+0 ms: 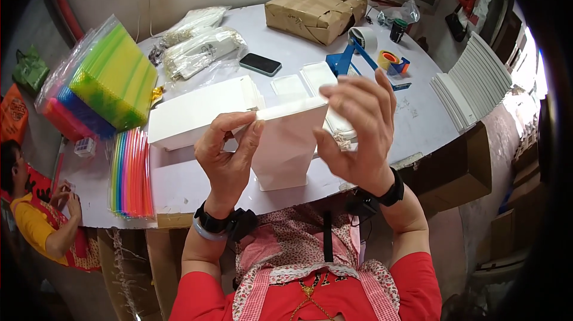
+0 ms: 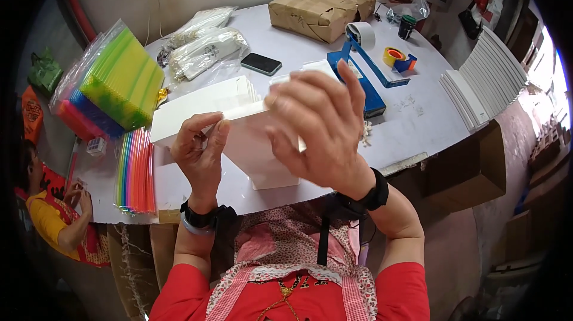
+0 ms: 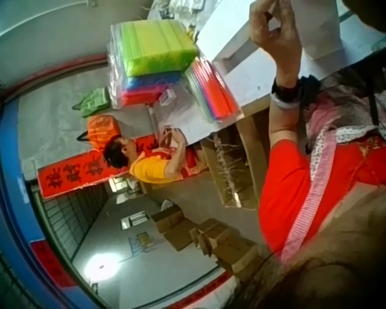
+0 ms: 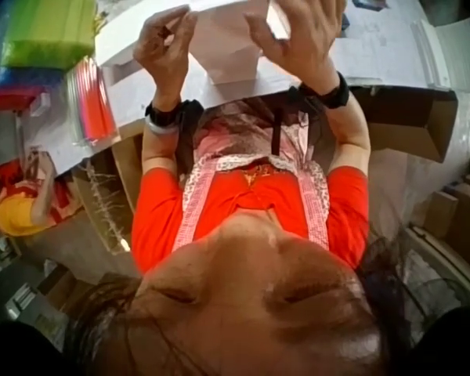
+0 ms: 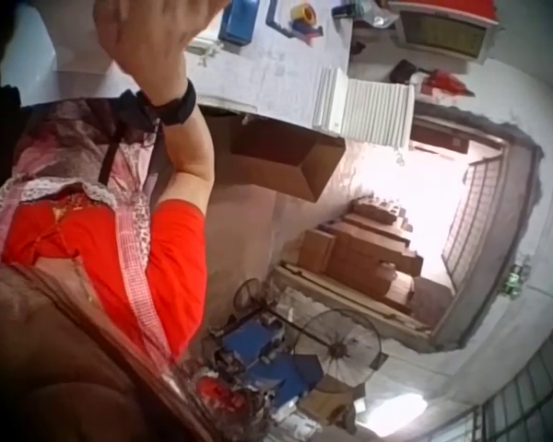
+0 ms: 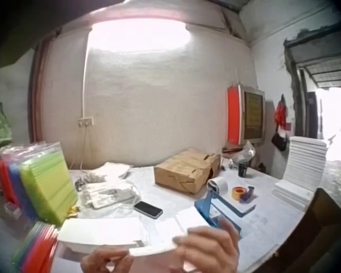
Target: The person folds a white paper box, inserts a bundle of colorful straws and a small white pouch into it, and then folds the top flap to close the box.
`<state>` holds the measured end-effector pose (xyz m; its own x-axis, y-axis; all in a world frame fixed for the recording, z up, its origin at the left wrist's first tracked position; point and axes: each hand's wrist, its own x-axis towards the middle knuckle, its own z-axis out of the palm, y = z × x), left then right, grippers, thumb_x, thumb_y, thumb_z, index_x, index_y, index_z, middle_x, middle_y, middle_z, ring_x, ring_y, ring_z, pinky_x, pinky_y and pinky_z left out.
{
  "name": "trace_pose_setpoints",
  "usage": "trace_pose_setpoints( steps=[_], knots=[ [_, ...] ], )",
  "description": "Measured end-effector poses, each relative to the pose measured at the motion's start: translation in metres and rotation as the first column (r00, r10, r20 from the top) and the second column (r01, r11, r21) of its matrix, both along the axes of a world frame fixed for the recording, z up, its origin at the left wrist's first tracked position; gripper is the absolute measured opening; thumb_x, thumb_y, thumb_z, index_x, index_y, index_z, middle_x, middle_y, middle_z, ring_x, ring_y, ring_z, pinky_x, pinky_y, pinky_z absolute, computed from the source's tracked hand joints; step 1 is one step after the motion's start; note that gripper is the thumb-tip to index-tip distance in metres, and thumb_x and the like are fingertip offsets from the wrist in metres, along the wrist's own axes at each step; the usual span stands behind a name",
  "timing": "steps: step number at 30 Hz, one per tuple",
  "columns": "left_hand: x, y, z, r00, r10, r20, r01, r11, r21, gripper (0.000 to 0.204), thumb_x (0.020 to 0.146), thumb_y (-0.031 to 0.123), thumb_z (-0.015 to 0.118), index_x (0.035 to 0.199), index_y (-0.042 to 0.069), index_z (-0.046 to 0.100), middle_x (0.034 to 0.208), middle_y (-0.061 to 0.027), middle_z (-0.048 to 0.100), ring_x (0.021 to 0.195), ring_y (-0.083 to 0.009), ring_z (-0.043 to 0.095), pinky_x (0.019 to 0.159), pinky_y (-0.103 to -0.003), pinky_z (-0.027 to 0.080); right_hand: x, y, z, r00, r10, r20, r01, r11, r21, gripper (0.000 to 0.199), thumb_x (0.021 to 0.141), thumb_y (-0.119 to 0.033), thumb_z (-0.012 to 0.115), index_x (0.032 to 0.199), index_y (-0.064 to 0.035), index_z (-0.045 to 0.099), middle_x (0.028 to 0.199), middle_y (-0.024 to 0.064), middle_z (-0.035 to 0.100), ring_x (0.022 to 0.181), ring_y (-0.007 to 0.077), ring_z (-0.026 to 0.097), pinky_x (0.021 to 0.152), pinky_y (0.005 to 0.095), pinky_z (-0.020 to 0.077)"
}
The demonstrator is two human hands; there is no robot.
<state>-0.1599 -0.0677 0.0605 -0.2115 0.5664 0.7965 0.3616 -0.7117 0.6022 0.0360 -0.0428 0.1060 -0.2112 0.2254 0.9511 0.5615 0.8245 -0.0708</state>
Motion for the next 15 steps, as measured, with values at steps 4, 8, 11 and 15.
trace_pose_setpoints(
  steps=[4, 8, 11, 15],
  knots=[
    [-0.003, -0.001, -0.001, 1.0, -0.001, -0.009, 0.001, 1.0, -0.026, 0.02, 0.08, 0.0, 0.072, 0.098, 0.003, 0.065, 0.088, -0.0048, 0.067, 0.07, -0.0048, 0.056, 0.059, -0.018, 0.043, -0.012, -0.018, -0.016, 0.948, -0.043, 0.316, -0.021, 0.98, 0.198, 0.035, 0.078, -0.015, 0.07, 0.111, -0.0151, 0.057, 0.11, 0.0019, 0.064, 0.107, 0.02, 0.059, 0.112, 0.0489, 0.024],
    [0.002, 0.001, -0.007, 0.979, -0.112, 0.172, 0.112, 0.994, 0.01, 0.03, 0.08, 0.001, 0.073, 0.108, 0.003, 0.063, 0.094, -0.0043, 0.065, 0.074, -0.0046, 0.056, 0.061, -0.019, 0.045, -0.023, -0.014, -0.015, 0.931, -0.008, 0.366, -0.018, 0.998, 0.067, 0.029, 0.08, -0.013, 0.067, 0.107, -0.0168, 0.058, 0.111, -0.0015, 0.064, 0.111, 0.0163, 0.058, 0.116, 0.0491, 0.018],
    [0.002, -0.004, -0.01, 0.99, -0.085, 0.111, 0.084, 0.996, 0.007, 0.035, 0.08, 0.001, 0.073, 0.113, 0.003, 0.061, 0.096, -0.0045, 0.064, 0.075, -0.0049, 0.056, 0.062, -0.019, 0.046, -0.024, -0.012, -0.011, 0.937, 0.032, 0.347, -0.044, 0.999, 0.025, 0.03, 0.079, -0.012, 0.068, 0.107, -0.0164, 0.058, 0.11, -0.0002, 0.065, 0.107, 0.0153, 0.059, 0.115, 0.0482, 0.0211],
    [-0.002, -0.011, 0.006, 0.997, -0.074, 0.016, 0.075, 0.994, -0.082, 0.036, 0.079, 0.003, 0.073, 0.114, 0.003, 0.061, 0.095, -0.0049, 0.063, 0.077, -0.0066, 0.058, 0.063, -0.02, 0.047, -0.023, -0.002, -0.008, 0.94, 0.147, 0.308, -0.132, 0.989, -0.068, 0.034, 0.077, -0.01, 0.069, 0.109, -0.0149, 0.058, 0.108, 0.0007, 0.064, 0.103, 0.0174, 0.061, 0.111, 0.0461, 0.0284]
  ],
)
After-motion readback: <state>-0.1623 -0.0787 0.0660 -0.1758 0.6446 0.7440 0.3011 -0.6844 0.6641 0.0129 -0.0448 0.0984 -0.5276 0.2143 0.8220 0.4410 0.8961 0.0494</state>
